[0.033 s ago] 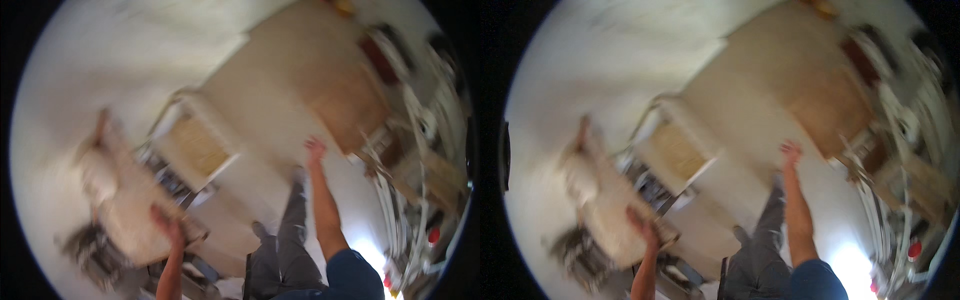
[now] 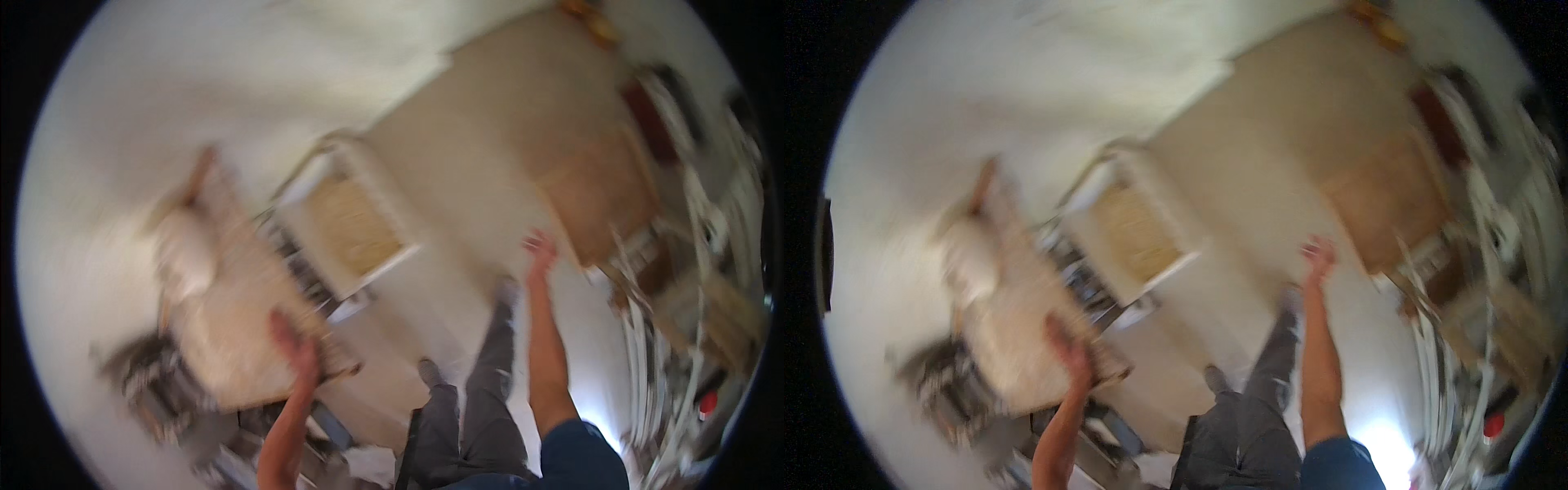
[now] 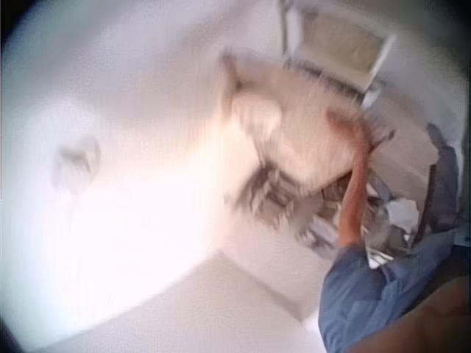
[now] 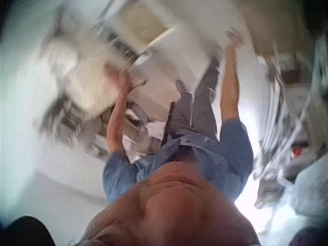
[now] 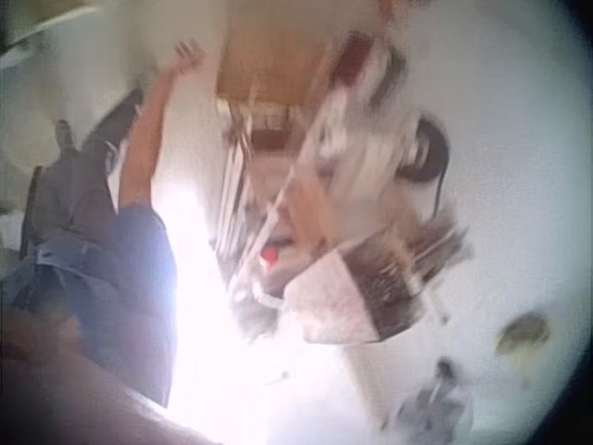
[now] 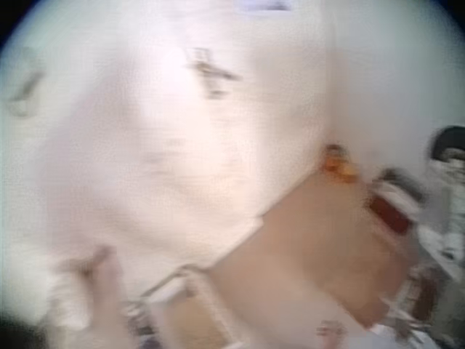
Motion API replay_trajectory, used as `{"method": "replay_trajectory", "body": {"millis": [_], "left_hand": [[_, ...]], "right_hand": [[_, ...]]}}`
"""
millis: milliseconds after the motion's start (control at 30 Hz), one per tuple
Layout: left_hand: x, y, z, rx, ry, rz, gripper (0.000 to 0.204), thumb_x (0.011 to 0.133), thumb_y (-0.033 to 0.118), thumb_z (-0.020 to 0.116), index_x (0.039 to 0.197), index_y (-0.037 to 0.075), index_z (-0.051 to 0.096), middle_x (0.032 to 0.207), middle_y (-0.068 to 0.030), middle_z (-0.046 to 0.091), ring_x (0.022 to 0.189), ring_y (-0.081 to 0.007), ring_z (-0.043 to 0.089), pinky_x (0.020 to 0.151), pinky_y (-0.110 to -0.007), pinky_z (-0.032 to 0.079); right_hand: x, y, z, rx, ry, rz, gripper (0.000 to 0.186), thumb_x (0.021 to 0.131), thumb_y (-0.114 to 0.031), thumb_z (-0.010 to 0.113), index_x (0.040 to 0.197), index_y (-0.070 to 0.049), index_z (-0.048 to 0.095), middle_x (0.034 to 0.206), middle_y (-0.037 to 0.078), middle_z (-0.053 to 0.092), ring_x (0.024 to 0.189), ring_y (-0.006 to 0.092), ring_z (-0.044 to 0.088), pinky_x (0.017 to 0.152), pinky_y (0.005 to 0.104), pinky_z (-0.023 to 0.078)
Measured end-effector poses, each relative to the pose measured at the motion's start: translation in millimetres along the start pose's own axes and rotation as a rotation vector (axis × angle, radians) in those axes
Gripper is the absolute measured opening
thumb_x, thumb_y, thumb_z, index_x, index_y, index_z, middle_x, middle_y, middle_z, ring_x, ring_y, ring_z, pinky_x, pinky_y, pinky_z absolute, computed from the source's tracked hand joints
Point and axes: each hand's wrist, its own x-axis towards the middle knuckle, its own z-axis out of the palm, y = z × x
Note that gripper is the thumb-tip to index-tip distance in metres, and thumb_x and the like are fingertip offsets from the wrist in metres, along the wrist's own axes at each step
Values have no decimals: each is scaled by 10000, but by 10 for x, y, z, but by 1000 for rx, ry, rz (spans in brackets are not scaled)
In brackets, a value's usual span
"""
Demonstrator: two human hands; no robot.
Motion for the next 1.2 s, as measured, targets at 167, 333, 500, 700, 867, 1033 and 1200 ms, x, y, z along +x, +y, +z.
{"method": "replay_trajectory", "body": {"millis": [167,333,500,700,867,1033,1200], "left_hand": [[-174,-18,72,67,1,-56,768,848,234,722,1547,48,462,1672,-217,348,1572,-417,275,1240,-574,235],[-256,-111,-103,-45,61,-21,785,853,301,759,1532,34,470,1664,-216,350,1565,-396,298,1161,-565,334],[-609,-1242,-495,-141,-26,108,823,905,361,704,1575,-16,410,1702,-215,309,1587,-359,287,1190,-553,313],[-1528,-4479,-1618,105,-77,4,879,952,387,663,1635,-25,294,1724,-194,293,1594,-344,279,1248,-554,269],[-2149,-6242,-2274,-73,57,54,742,948,256,687,1589,8,407,1675,-193,374,1520,-371,393,1234,-501,325],[-2939,-7490,-2560,-402,463,-431,711,953,196,667,1602,70,408,1645,-195,410,1508,-395,399,1241,-556,312],[-3404,-8975,-2842,143,532,-1220,701,1049,356,508,1661,69,323,1707,-243,310,1562,-419,324,1242,-644,258]], "right_hand": [[-2436,-1500,908,-578,-462,-803,423,1082,-211,504,1432,5,603,1328,131,687,1201,235,635,1052,396,503],[-4524,-1358,2330,-1129,-1167,-1306,543,992,-190,615,1492,8,543,1557,190,522,1394,382,524,1204,494,393],[-5644,306,3348,-1459,-1319,-1794,729,978,-337,679,1528,82,447,1624,282,408,1521,447,365,1264,549,290],[-7002,2419,4816,-1473,-922,-1733,760,1013,-411,628,1536,102,428,1641,346,334,1554,483,285,1295,564,205],[-8125,4104,5666,-1663,-834,-1807,634,1051,-316,557,1495,126,464,1611,364,375,1522,497,340,1309,563,175],[-8788,4915,5452,-1111,-1359,-1895,492,962,-164,595,1388,80,581,1452,340,542,1418,474,471,1226,543,350],[-7913,3866,6593,-992,-809,-1574,181,933,-116,645,1030,23,709,1101,244,678,1058,418,628,954,512,488]]}}
